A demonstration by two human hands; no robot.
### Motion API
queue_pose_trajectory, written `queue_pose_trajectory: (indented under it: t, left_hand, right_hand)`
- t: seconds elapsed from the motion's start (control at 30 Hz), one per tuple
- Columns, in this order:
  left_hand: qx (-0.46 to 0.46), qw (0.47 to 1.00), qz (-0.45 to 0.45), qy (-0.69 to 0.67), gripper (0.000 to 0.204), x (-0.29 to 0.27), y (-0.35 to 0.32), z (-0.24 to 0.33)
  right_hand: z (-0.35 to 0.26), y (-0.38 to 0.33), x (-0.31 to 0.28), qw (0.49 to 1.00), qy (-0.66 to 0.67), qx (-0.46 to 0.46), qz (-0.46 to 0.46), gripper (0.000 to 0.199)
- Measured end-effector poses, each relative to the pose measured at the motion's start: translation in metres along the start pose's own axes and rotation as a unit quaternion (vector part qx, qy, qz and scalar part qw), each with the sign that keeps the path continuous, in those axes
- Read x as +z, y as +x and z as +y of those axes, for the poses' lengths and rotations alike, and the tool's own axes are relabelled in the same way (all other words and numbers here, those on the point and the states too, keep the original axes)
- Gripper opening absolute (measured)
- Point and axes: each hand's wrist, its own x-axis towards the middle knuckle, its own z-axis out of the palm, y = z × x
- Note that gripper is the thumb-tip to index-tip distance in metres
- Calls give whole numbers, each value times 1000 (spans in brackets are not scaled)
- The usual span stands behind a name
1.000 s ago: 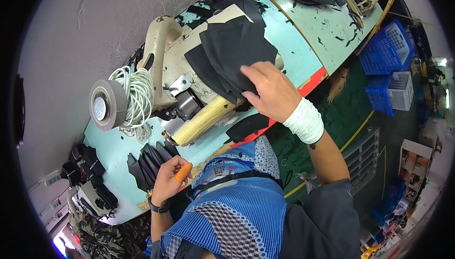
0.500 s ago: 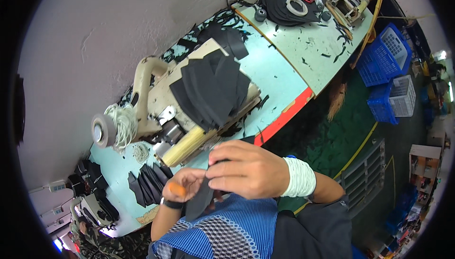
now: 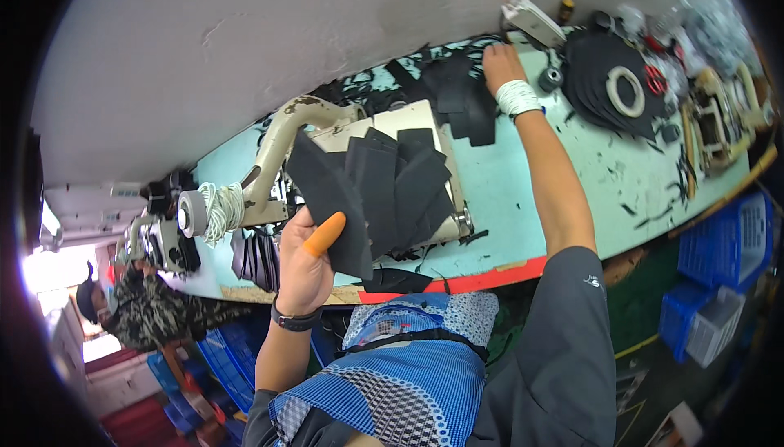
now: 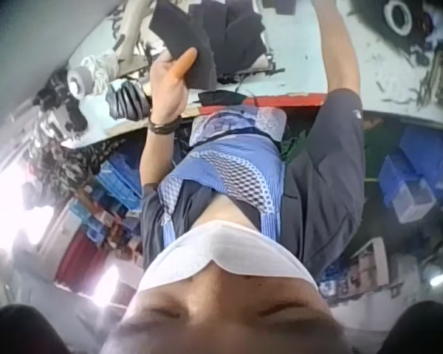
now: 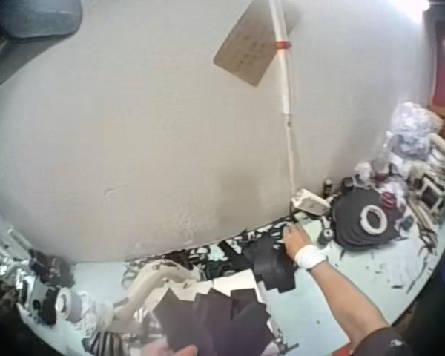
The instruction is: The person sorts shoe parts by hand, trims an edge with scissors, and feeds the pieces through a skiving machine.
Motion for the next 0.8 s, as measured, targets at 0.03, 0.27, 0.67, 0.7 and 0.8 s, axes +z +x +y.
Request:
queue_pose_trajectory:
  t: [0.03, 0.27, 0.67, 0.7, 0.8]
  left_hand:
    - [1, 1000, 1, -2, 25, 4, 5, 1]
    - [11, 1000, 26, -6, 25, 17, 32, 2]
    - [5, 999, 26, -47, 25, 26, 33, 1]
    - [12, 999, 21, -32, 26, 25, 35, 2]
    - [-3, 999, 23, -30, 26, 26, 35, 1]
  right_hand:
    - [6, 11, 10, 999, -23, -28, -23, 31]
    - [14, 43, 39, 975, -67, -139, -162, 32]
    - [27, 30, -67, 974, 46, 26, -222, 40]
    - [26, 13, -84, 979, 42, 59, -191, 38]
    - [9, -59, -120, 953, 221, 169, -117, 37]
